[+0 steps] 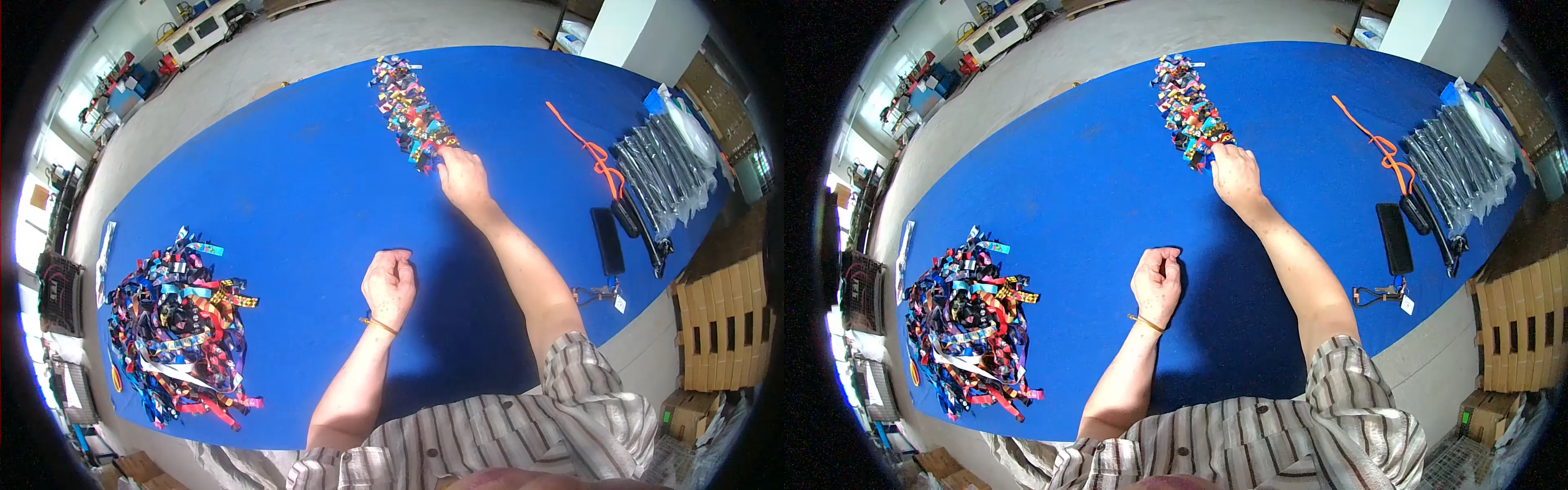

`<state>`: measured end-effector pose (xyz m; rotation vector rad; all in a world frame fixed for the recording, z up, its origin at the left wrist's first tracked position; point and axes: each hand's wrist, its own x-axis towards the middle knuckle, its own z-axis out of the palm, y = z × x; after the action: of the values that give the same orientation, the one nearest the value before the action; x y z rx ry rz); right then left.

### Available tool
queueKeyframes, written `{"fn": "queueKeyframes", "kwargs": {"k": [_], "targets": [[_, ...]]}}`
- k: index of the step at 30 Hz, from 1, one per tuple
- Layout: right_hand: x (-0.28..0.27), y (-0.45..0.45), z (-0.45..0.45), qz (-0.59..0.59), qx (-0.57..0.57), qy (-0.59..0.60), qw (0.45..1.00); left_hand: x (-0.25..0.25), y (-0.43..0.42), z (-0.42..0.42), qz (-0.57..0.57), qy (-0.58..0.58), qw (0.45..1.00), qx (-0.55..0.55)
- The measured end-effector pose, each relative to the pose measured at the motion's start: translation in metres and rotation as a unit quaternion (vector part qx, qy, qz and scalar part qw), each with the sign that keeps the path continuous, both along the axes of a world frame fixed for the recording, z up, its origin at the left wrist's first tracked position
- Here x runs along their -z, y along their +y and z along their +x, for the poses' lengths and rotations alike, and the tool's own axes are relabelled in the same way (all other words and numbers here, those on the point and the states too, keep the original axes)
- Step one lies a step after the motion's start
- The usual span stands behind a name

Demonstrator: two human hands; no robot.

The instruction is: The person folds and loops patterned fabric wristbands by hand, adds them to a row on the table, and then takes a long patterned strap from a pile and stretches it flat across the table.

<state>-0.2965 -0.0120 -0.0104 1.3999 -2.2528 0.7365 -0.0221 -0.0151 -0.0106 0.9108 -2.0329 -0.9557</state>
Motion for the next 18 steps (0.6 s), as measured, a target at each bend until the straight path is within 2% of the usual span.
{"fn": "queueKeyframes", "kwargs": {"k": [14, 18], "targets": [[0.003, -0.013, -0.002, -0.004, -0.02, -0.058, 0.998, -0.006, 0.002, -0.001, 0.0, -0.009, 1.0, 0.005], [0.005, -0.011, -0.002, -0.021, -0.026, -0.045, 0.998, 0.003, 0.0, -0.002, -0.044, 0.01, 0.999, 0.0]]}}
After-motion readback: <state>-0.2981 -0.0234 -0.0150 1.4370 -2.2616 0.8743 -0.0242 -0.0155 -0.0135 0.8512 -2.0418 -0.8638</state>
